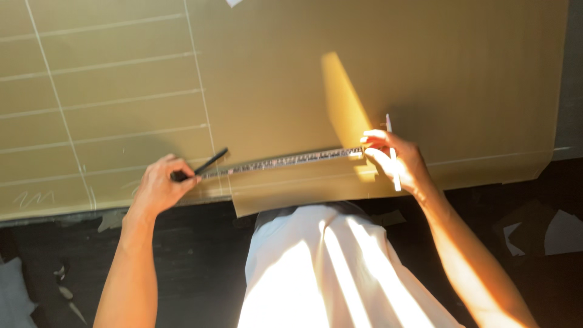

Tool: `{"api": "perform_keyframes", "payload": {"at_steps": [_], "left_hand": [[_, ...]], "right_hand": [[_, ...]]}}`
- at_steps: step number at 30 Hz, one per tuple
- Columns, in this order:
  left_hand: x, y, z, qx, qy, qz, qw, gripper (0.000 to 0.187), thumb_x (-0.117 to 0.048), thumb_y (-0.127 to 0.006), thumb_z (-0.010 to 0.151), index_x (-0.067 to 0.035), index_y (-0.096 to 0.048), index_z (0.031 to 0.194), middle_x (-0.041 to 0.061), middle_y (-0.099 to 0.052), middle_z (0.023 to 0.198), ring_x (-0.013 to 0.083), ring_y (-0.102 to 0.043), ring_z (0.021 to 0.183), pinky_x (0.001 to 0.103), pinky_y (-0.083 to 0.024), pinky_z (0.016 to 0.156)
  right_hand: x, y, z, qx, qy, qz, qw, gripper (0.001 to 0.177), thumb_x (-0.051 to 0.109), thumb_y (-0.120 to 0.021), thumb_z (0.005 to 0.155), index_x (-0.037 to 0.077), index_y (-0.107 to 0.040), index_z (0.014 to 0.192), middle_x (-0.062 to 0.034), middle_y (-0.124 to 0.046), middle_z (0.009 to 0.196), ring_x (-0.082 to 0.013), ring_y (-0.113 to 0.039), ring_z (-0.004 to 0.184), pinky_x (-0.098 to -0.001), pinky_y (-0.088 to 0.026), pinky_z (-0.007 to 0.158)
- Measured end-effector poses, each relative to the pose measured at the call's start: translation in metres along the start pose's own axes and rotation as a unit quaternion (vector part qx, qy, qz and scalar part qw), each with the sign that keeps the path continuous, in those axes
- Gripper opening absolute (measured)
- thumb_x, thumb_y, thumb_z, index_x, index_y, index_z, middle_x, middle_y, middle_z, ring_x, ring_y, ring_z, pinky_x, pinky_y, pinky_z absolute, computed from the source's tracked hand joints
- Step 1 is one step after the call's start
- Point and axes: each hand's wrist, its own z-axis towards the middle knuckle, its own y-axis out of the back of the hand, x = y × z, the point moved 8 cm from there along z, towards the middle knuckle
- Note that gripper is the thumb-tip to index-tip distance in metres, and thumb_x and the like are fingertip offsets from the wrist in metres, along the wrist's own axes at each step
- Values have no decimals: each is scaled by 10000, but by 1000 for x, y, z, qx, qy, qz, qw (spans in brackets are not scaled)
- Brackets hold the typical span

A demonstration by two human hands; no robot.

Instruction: The person measures and marks a large sheet of brown paper using a flexible measuring tape and a white pencil. They repeatedly reposition the tape, draw straight lines, and occasionally use a newspaper as a reference or spacer on the work surface.

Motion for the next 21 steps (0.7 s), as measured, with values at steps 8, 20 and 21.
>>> {"api": "perform_keyframes", "payload": {"at_steps": [8,20,21], "left_hand": [[1,5,-10,-90,-46,10,995,195,-188,-868,753,-85,-708,797,69,-638,846,301,-627,914,439,-500,751],[3,3,-9,-75,-34,-11,997,189,-173,-866,728,-77,-712,781,72,-677,827,305,-643,864,436,-501,729],[3,4,-10,-77,-45,-7,996,193,-174,-866,729,-73,-709,779,76,-678,828,308,-643,866,438,-500,729]], "right_hand": [[5,-14,3,-17,32,16,999,337,-22,-721,944,36,-668,1272,-78,-744,1098,-109,-709,1004,-253,-587,892],[-1,-16,-5,-43,65,0,997,294,-39,-733,953,24,-689,1236,-72,-755,1095,-117,-703,983,-235,-558,871],[1,-18,-4,-42,70,11,997,291,-38,-732,952,25,-689,1233,-73,-752,1097,-117,-700,984,-237,-560,875]]}}
